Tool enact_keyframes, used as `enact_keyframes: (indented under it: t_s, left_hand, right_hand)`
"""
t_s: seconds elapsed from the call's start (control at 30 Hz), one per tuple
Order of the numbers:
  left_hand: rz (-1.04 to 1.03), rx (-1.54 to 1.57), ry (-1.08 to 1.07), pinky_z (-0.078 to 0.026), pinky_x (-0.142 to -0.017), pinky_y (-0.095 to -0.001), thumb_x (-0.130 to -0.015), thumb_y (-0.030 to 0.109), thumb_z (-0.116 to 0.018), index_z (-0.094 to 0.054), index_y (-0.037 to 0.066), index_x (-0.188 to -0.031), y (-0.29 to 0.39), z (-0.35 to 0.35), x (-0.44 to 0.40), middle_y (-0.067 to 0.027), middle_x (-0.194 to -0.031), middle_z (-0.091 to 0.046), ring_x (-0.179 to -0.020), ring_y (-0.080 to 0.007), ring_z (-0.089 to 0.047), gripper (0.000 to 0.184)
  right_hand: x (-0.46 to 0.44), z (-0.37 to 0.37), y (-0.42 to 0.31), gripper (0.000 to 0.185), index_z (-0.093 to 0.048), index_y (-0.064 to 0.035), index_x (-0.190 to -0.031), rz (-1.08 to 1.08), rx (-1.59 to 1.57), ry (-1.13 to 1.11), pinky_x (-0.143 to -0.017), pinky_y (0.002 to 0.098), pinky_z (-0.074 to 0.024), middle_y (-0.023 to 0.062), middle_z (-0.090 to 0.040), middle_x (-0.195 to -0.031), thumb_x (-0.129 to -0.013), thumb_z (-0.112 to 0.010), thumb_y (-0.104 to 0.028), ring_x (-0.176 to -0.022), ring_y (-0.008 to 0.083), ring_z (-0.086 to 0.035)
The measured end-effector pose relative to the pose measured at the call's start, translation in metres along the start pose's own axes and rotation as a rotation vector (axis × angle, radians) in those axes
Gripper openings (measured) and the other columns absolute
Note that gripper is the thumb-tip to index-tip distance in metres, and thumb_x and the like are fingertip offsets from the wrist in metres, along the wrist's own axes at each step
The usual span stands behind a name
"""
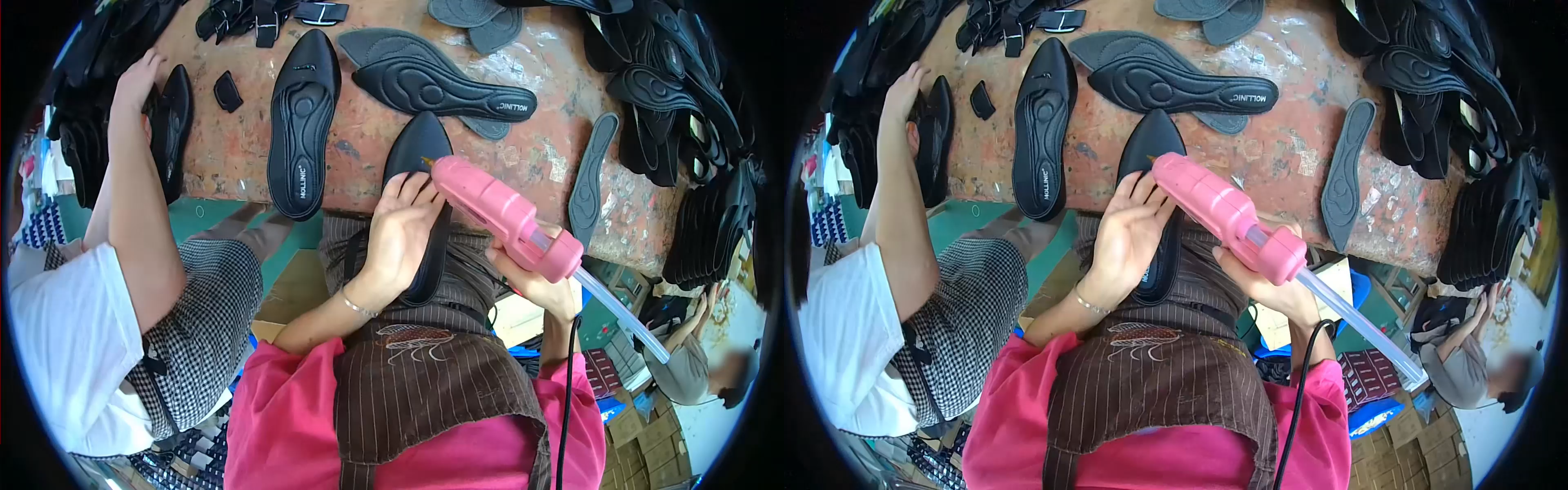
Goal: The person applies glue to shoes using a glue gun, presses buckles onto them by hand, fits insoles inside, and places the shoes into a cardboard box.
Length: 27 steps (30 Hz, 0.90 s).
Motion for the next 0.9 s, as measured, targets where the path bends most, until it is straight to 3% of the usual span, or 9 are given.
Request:
enact_keyframes:
  t_s: [0.1, 0.3, 0.4, 0.5, 0.6, 0.7, 0.8, 0.9]
  left_hand:
    - [0.017, -0.051, -0.075, -0.029, -0.109, -0.0423, -0.078, -0.013, -0.041, -0.04, 0.0, -0.108, -0.001, 0.006, -0.007, -0.014, -0.12, -0.047, -0.121, -0.0268, -0.043, 0.033]
    - [0.025, -0.036, -0.061, -0.031, -0.108, -0.0412, -0.078, -0.014, -0.04, -0.042, 0.0, -0.107, 0.002, 0.004, -0.006, -0.0121, -0.118, -0.048, -0.118, -0.0254, -0.046, 0.032]
    - [0.035, -0.025, -0.047, -0.032, -0.108, -0.0409, -0.078, -0.014, -0.04, -0.043, 0.0, -0.106, 0.002, 0.006, -0.006, -0.0126, -0.118, -0.048, -0.118, -0.0264, -0.046, 0.031]
    - [0.032, -0.022, -0.026, -0.031, -0.109, -0.0417, -0.079, -0.014, -0.04, -0.043, 0.0, -0.106, 0.002, 0.002, -0.005, -0.0138, -0.117, -0.048, -0.12, -0.0285, -0.044, 0.03]
    - [0.036, -0.01, -0.015, -0.027, -0.111, -0.0386, -0.078, -0.015, -0.039, -0.034, -0.009, -0.124, 0.003, 0.001, -0.004, -0.0204, -0.137, -0.036, -0.129, -0.0298, -0.037, 0.047]
    - [0.038, -0.001, -0.032, -0.026, -0.112, -0.0395, -0.078, -0.015, -0.038, -0.033, -0.009, -0.125, 0.003, 0.0, -0.004, -0.021, -0.137, -0.035, -0.13, -0.0315, -0.035, 0.047]
    - [0.027, -0.003, -0.006, -0.026, -0.113, -0.0444, -0.079, -0.016, -0.04, -0.041, -0.004, -0.109, 0.002, 0.001, -0.004, -0.0182, -0.124, -0.045, -0.127, -0.0337, -0.039, 0.032]
    - [0.027, -0.016, 0.002, -0.026, -0.113, -0.0446, -0.079, -0.016, -0.039, -0.04, -0.005, -0.11, 0.002, -0.001, -0.003, -0.0196, -0.126, -0.043, -0.127, -0.0339, -0.038, 0.033]
  right_hand:
    - [-0.003, -0.006, 0.007, 0.012, -0.061, -0.0044, -0.075, -0.096, 0.097, -0.05, -0.056, 0.0316, -0.0421, 0.0059, -0.056, -0.064, -0.073, -0.07, -0.012, -0.058, 0.0185, -0.057]
    - [-0.007, -0.012, 0.008, 0.016, -0.058, -0.0077, -0.068, 0.113, 0.302, -0.022, -0.054, 0.0348, -0.0386, 0.0037, -0.051, -0.057, -0.073, -0.07, -0.016, -0.052, 0.023, -0.053]
    - [-0.006, -0.009, 0.001, 0.014, -0.058, -0.0059, -0.07, 0.054, 0.334, -0.036, -0.054, 0.0343, -0.0399, 0.0052, -0.052, -0.058, -0.073, -0.068, -0.015, -0.054, 0.0229, -0.053]
    - [-0.003, -0.005, -0.002, 0.012, -0.059, -0.0033, -0.075, -0.105, 0.205, -0.054, -0.054, 0.0336, -0.0412, 0.006, -0.053, -0.061, -0.074, -0.067, -0.013, -0.055, 0.0203, -0.054]
    - [0.003, -0.002, 0.001, 0.013, -0.06, -0.0013, -0.079, -0.193, 0.137, -0.036, -0.054, 0.0326, -0.042, 0.0061, -0.054, -0.063, -0.075, -0.065, -0.012, -0.057, 0.0168, -0.053]
    - [0.008, 0.0, 0.007, 0.014, -0.06, -0.0011, -0.082, -0.26, 0.117, -0.054, -0.054, 0.0322, -0.0417, 0.0052, -0.054, -0.064, -0.077, -0.065, -0.013, -0.057, 0.0149, -0.052]
    - [0.01, 0.003, 0.007, 0.015, -0.059, -0.001, -0.082, -0.314, 0.102, -0.064, -0.054, 0.0323, -0.0418, 0.0051, -0.054, -0.065, -0.077, -0.065, -0.014, -0.057, 0.0151, -0.052]
    - [0.012, 0.003, 0.009, 0.015, -0.059, -0.0009, -0.082, -0.212, 0.094, -0.029, -0.054, 0.0318, -0.0416, 0.0046, -0.054, -0.064, -0.077, -0.066, -0.014, -0.058, 0.0149, -0.052]
Point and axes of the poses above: each hand's wrist, its own x-axis away from the middle knuckle, its own z-axis out of the back of the hand, y = z × x, the point moved 4 cm from there along -x, towards the middle knuckle
